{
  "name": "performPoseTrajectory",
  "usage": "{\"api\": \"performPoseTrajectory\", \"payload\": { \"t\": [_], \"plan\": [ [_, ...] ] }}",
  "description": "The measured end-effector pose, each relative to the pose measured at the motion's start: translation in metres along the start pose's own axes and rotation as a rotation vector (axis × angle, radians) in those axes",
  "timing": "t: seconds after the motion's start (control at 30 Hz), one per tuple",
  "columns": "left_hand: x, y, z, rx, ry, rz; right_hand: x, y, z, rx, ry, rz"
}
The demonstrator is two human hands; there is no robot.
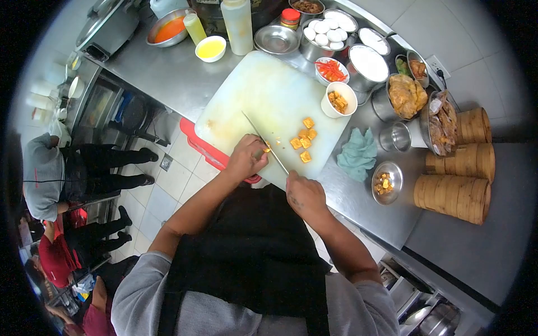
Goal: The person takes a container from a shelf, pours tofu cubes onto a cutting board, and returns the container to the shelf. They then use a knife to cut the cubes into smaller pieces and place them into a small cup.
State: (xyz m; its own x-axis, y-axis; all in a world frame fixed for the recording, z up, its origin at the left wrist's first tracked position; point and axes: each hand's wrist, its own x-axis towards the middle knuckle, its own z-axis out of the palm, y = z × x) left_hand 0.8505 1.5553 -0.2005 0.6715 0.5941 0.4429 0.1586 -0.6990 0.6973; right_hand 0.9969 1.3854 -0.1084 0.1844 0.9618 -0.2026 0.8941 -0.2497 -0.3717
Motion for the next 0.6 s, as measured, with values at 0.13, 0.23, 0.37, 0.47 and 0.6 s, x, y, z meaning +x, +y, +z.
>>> {"api": "performPoseTrajectory", "payload": {
  "t": [0.13,0.23,0.37,0.47,0.6],
  "plan": [
    [-0.001,-0.002,0.002,-0.027,0.011,-0.011,0.020,-0.003,0.007,0.000,-0.002,-0.012],
    [-0.001,-0.004,0.003,-0.020,0.010,-0.020,0.027,-0.003,0.014,-0.016,0.023,-0.026],
    [-0.002,-0.004,0.006,-0.003,0.048,-0.010,0.012,-0.002,0.002,-0.016,-0.036,0.016],
    [-0.001,-0.003,0.005,-0.007,0.068,-0.035,0.003,0.003,0.000,-0.004,-0.103,0.047],
    [-0.001,-0.004,0.007,-0.020,0.056,-0.064,0.017,0.004,0.020,0.022,-0.024,0.002]
  ]
}}
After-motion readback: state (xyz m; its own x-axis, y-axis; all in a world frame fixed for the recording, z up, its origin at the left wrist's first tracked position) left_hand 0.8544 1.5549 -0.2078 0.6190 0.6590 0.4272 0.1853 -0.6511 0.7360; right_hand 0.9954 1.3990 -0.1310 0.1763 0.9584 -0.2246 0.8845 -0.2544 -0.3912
